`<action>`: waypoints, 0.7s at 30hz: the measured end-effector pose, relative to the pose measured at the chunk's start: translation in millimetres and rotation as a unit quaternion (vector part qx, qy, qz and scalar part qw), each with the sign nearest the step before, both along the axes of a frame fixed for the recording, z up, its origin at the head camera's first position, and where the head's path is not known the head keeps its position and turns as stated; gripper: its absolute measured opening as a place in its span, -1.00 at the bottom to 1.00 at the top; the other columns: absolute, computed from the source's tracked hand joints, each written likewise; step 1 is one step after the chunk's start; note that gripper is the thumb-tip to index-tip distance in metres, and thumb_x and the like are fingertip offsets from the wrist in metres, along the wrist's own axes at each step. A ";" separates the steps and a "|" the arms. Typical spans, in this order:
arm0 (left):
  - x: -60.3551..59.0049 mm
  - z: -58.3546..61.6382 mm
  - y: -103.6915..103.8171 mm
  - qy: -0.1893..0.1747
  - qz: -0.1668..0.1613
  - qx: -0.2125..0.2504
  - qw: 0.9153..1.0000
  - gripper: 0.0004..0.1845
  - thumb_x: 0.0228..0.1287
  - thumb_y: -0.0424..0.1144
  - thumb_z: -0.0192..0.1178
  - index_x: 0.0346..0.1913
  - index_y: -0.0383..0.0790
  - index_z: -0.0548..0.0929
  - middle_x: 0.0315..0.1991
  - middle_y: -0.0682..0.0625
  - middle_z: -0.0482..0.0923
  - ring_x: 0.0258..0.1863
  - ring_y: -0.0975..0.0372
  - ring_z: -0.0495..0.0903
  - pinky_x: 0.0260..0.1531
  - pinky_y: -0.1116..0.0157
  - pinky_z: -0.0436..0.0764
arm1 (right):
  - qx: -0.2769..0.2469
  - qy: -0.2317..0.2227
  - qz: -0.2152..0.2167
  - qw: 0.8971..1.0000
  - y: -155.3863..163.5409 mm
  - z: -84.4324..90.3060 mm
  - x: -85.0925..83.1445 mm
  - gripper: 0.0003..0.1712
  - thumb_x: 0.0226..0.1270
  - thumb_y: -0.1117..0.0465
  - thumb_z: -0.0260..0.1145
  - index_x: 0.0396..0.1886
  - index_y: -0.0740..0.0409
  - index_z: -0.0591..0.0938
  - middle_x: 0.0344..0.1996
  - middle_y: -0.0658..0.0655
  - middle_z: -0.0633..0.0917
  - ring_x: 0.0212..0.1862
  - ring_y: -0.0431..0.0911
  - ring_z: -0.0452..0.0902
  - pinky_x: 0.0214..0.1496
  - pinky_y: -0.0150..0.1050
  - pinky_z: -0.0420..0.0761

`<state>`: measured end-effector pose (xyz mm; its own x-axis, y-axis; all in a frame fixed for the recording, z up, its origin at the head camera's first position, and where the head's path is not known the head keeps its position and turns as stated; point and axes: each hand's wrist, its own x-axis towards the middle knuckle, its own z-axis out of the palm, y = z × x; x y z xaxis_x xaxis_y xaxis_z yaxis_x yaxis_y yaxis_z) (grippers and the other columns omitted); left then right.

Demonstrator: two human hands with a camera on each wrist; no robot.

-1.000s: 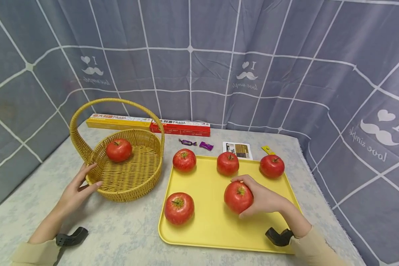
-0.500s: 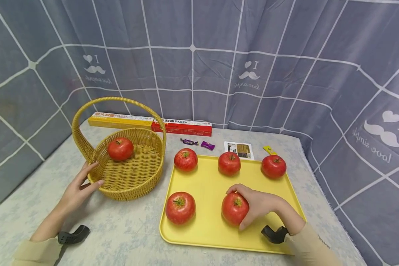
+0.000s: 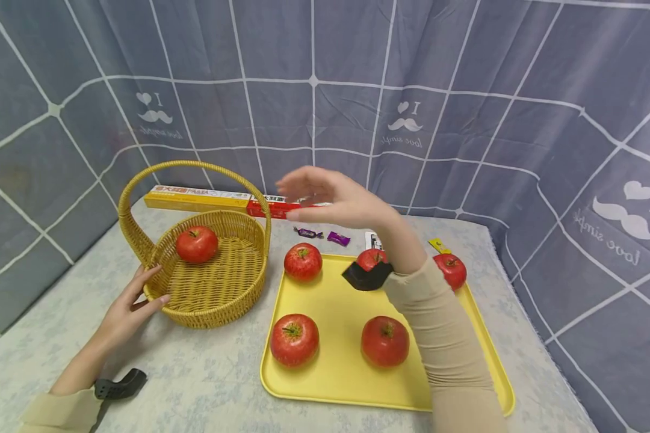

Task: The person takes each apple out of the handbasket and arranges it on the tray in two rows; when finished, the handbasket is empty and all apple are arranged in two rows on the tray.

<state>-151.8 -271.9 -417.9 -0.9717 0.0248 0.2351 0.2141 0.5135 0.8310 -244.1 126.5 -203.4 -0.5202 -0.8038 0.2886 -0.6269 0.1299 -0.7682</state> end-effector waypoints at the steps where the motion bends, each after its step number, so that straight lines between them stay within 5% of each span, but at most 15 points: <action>1: -0.1 -0.1 0.0 0.000 -0.001 0.000 1.000 -0.28 0.30 -0.27 0.17 0.44 -0.29 0.11 0.48 -0.21 -0.38 0.37 -0.23 -0.07 -0.13 0.77 0.23 | -0.036 -0.006 0.005 0.999 -13.5 1.9 -2.8 -0.53 0.22 0.36 0.30 0.14 0.30 0.45 0.04 0.17 0.57 0.11 0.00 0.48 0.17 -0.08 0.45; 6: -0.5 0.5 0.3 -0.002 -0.001 -0.002 1.000 -0.28 0.30 -0.25 0.18 0.44 -0.28 0.11 0.48 -0.20 -0.38 0.38 -0.21 -0.08 -0.14 0.78 0.22 | -0.169 -0.058 0.054 0.982 -77.7 -2.8 -13.5 -0.60 0.23 0.49 0.22 0.08 0.42 0.45 -0.04 0.23 0.61 0.05 0.12 0.51 0.11 -0.07 0.49; 11: 0.7 0.9 0.7 0.002 -0.002 -0.003 1.000 -0.28 0.30 -0.24 0.18 0.43 -0.29 0.12 0.48 -0.21 -0.36 0.37 -0.21 -0.06 -0.12 0.76 0.24 | -0.199 -0.132 0.076 0.968 -129.0 -28.1 -21.4 -0.62 0.28 0.51 0.14 0.11 0.48 0.41 -0.04 0.26 0.61 0.03 0.08 0.54 0.13 -0.08 0.48; 15: 1.1 1.4 0.7 0.003 0.002 -0.001 1.000 -0.29 0.30 -0.24 0.18 0.43 -0.29 0.13 0.48 -0.21 -0.37 0.37 -0.21 -0.06 -0.12 0.76 0.24 | -0.206 -0.215 0.039 0.954 -162.2 -58.0 -30.3 -0.64 0.34 0.47 0.12 0.11 0.46 0.42 -0.01 0.31 0.58 0.01 0.01 0.57 0.15 -0.05 0.46; 21: 0.5 -0.3 -0.2 0.004 -0.001 0.000 1.000 -0.28 0.29 -0.26 0.19 0.43 -0.29 0.12 0.48 -0.22 -0.35 0.38 -0.20 -0.05 -0.12 0.76 0.25 | -0.229 -0.293 -0.081 0.925 -191.6 -111.0 -43.3 -0.65 0.34 0.34 0.19 0.10 0.38 0.49 -0.05 0.21 0.61 0.02 0.02 0.56 0.11 -0.09 0.50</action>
